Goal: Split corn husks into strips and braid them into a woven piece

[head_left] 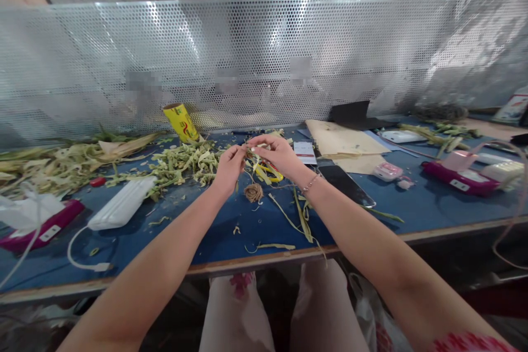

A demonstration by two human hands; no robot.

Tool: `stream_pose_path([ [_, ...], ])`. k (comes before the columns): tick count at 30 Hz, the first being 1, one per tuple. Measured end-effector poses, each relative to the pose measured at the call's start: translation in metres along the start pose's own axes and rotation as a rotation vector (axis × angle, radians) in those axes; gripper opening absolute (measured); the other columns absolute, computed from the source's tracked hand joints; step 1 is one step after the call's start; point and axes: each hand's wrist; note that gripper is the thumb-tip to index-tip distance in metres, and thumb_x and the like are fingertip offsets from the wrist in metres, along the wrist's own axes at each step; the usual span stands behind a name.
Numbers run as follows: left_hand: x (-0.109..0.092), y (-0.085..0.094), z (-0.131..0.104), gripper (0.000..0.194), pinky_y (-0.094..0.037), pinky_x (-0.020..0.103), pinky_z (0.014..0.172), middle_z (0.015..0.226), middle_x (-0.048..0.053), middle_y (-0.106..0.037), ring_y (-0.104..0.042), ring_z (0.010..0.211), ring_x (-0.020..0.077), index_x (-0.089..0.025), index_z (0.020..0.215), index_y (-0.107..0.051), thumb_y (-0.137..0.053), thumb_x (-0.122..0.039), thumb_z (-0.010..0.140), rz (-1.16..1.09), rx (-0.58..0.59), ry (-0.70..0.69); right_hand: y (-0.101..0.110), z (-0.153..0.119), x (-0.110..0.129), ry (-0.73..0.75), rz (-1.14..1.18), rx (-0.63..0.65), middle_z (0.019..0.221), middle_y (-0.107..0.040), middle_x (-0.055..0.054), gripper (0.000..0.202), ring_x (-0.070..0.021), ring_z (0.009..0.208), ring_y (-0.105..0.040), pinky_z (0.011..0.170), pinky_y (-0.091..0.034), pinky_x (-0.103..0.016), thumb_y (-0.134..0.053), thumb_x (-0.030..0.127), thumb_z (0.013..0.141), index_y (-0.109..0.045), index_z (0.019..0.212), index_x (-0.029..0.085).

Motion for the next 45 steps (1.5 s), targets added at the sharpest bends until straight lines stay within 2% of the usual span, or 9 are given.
stream_pose_path([
  [3,-0.001,0.000,-0.001,0.031,-0.016,0.019,0.038,0.044,-0.008,-0.021,-0.022,0.037,0.0037,-0.018,0.055,-0.039,-0.057,-0.035,0.073,-0.039,0.024,0.001,0.003,0.000,0.004,0.073,-0.150,-0.028,0.096,-0.063,-0.005,0.027,-0.0114,0.076,-0.056,0.071,-0.046,-0.028,-0.061,0.030,0.069,-0.062,0.093,0.018],
  [6,-0.001,0.000,-0.001,0.033,-0.014,0.019,0.038,0.046,-0.008,-0.021,-0.022,0.037,0.0035,-0.018,0.055,-0.037,-0.059,-0.036,0.072,-0.083,0.038,-0.005,0.004,0.000,0.006,0.098,-0.238,-0.029,0.093,-0.063,-0.005,0.025,-0.0147,0.088,-0.057,0.083,-0.044,-0.032,-0.061,0.030,0.069,-0.062,0.090,0.017],
  [14,0.005,0.004,0.003,0.031,-0.015,0.021,0.041,0.044,-0.008,-0.022,-0.020,0.039,0.0054,-0.018,0.055,-0.041,-0.054,-0.036,0.076,0.025,-0.003,-0.105,0.003,0.001,0.001,0.076,-0.259,-0.011,0.086,-0.063,-0.005,0.017,-0.0137,0.081,-0.057,0.075,-0.045,-0.029,-0.057,0.026,0.071,-0.062,0.083,0.016],
  [22,0.002,0.008,0.003,0.024,-0.019,0.024,0.045,0.047,-0.005,-0.033,-0.026,0.044,0.0076,-0.018,0.057,-0.051,-0.053,-0.032,0.076,0.252,-0.066,-0.263,0.004,0.002,-0.001,0.032,-0.100,-0.047,0.085,-0.064,-0.003,0.019,-0.0106,0.068,-0.056,0.068,-0.047,-0.028,-0.059,0.027,0.068,-0.061,0.085,0.017],
  [26,0.007,0.010,0.005,0.025,-0.018,0.024,0.044,0.047,-0.005,-0.030,-0.026,0.044,0.0078,-0.018,0.060,-0.053,-0.051,-0.036,0.077,0.223,-0.052,-0.236,0.004,0.001,0.001,0.012,-0.088,-0.043,0.089,-0.063,-0.004,0.021,-0.0099,0.065,-0.055,0.066,-0.047,-0.027,-0.061,0.025,0.066,-0.060,0.086,0.017],
  [32,0.004,0.010,0.002,0.009,-0.019,0.023,0.044,0.050,-0.006,-0.028,-0.025,0.044,0.0080,-0.020,0.071,-0.049,-0.050,-0.028,0.077,0.073,-0.014,-0.271,0.005,0.002,-0.002,0.107,-0.135,-0.085,0.097,-0.060,-0.006,0.025,-0.0151,0.088,-0.056,0.074,-0.048,-0.030,-0.060,0.022,0.065,-0.059,0.090,0.018],
  [35,0.003,0.009,0.002,0.009,-0.021,0.023,0.044,0.055,-0.006,-0.033,-0.028,0.044,0.0076,-0.022,0.079,-0.046,-0.050,-0.021,0.071,-0.008,-0.009,-0.272,0.005,0.001,-0.003,0.100,-0.006,-0.084,0.101,-0.058,-0.006,0.029,-0.0137,0.084,-0.057,0.074,-0.048,-0.029,-0.056,0.028,0.070,-0.055,0.097,0.019],
  [39,0.006,0.009,0.003,0.016,-0.020,0.023,0.043,0.061,-0.005,-0.040,-0.028,0.043,0.0061,-0.021,0.079,-0.043,-0.046,-0.016,0.064,-0.071,0.026,-0.237,0.007,0.001,-0.003,0.037,0.191,-0.119,0.106,-0.056,-0.006,0.028,-0.0109,0.075,-0.057,0.069,-0.048,-0.028,-0.036,0.034,0.080,-0.048,0.103,0.022],
  [45,0.001,0.006,0.001,0.012,-0.018,0.021,0.041,0.052,-0.007,-0.036,-0.027,0.041,0.0055,-0.021,0.073,-0.041,-0.048,-0.015,0.066,-0.044,0.001,-0.200,0.009,0.007,-0.010,-0.033,0.176,-0.250,0.092,-0.057,-0.005,0.023,-0.0110,0.069,-0.052,0.062,-0.045,-0.027,-0.036,0.022,0.072,-0.052,0.090,0.019],
])
Point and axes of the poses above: each hand's wrist, its own z-axis towards the middle knuckle, its own y-axis out of the back of the hand, x = y × z
